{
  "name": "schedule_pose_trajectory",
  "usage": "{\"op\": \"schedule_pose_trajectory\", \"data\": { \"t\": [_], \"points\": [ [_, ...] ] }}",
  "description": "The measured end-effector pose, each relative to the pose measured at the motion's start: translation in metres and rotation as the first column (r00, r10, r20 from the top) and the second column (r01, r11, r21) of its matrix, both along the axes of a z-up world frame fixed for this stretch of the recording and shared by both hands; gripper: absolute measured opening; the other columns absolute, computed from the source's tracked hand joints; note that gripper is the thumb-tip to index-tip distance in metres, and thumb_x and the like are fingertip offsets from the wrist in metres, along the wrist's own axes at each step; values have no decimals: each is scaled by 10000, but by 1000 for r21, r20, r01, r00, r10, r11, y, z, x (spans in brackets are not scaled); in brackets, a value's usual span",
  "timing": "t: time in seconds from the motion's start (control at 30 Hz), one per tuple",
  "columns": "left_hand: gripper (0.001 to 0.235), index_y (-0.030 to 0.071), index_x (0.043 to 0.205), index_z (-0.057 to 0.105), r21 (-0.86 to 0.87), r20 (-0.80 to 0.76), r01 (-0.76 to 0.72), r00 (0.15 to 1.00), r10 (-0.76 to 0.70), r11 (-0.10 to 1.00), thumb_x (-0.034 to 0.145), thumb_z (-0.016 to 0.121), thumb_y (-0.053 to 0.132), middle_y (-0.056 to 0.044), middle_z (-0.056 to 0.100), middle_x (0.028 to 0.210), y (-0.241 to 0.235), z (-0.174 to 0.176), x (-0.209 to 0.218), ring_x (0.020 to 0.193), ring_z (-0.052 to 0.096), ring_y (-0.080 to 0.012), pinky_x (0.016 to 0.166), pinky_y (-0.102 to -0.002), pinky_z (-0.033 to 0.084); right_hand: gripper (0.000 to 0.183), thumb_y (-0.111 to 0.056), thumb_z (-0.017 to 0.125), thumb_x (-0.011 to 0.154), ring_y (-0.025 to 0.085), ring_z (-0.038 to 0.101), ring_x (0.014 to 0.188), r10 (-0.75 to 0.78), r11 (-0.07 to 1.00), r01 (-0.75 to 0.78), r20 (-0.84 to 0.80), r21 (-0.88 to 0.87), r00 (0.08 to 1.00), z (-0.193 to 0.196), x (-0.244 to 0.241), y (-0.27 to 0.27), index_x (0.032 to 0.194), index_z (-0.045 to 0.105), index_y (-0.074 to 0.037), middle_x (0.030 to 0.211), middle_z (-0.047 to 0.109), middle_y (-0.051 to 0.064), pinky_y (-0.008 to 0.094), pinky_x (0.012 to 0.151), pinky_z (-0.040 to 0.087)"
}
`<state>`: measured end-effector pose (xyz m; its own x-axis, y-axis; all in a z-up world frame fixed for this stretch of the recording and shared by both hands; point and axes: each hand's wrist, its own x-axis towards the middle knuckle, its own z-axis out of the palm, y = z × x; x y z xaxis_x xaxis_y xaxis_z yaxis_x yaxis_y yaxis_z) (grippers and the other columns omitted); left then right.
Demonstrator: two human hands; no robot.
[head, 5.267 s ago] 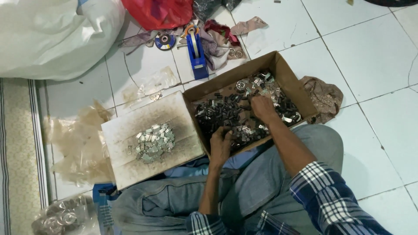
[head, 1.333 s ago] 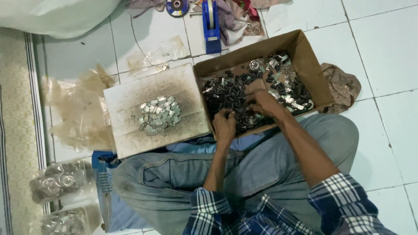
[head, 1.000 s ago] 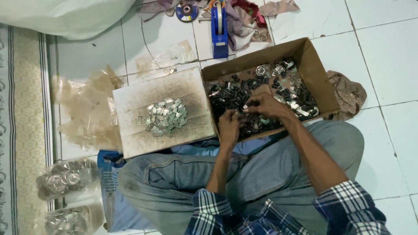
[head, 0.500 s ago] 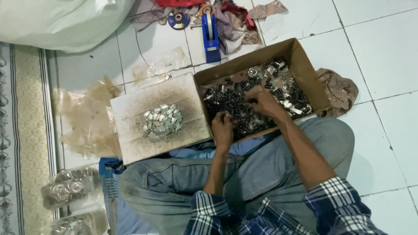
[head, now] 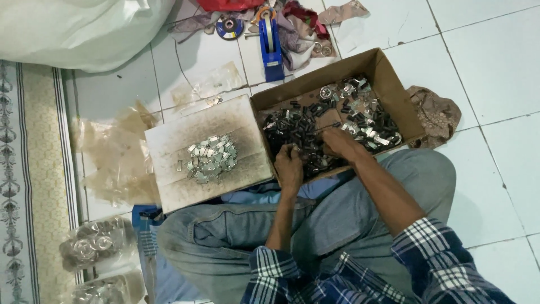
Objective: A person sits on the floor and sorts small metal components from a cardboard box onto a white board.
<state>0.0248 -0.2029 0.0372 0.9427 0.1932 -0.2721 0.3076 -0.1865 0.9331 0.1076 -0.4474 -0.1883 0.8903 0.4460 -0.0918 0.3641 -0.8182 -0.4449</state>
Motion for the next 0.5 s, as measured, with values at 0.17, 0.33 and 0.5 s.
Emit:
{"op": "schedule_pose_trajectory", "data": {
  "t": [0.17, 0.33, 0.5],
  "points": [
    [289, 8, 1062, 724, -12, -19, 3, 1000, -3, 1000, 1001, 516, 199, -236, 746, 918, 1, 7, 0, 862, 735, -306, 737, -457, 565, 392, -413, 514, 1043, 269, 640, 801, 21, 999, -16, -172, 29, 985, 32, -10, 10, 881, 633, -76, 871, 666, 121, 335, 675, 488],
    [272, 11, 1085, 719, 14, -31, -3, 1000, 4, 1000, 982, 541, 188, -232, 751, 912, 1, 3, 2, 871, 739, -332, 751, -469, 561, 403, -487, 752, 730, 301, 706, 789, -92, 991, 45, -389, -130, 917, 122, -9, 38, 847, 781, -102, 819, 747, 104, 436, 633, 537],
    [270, -10, 1080, 708, -75, -13, -24, 1000, 23, 997, 982, 547, 183, -228, 739, 863, 2, -3, 3, 799, 733, -287, 713, -426, 580, 521, -461, 777, 653, 348, 724, 1021, -33, 996, -10, -453, -93, 891, 128, -7, 39, 1082, 804, -166, 1022, 781, 127, 468, 835, 593]
  ]
}}
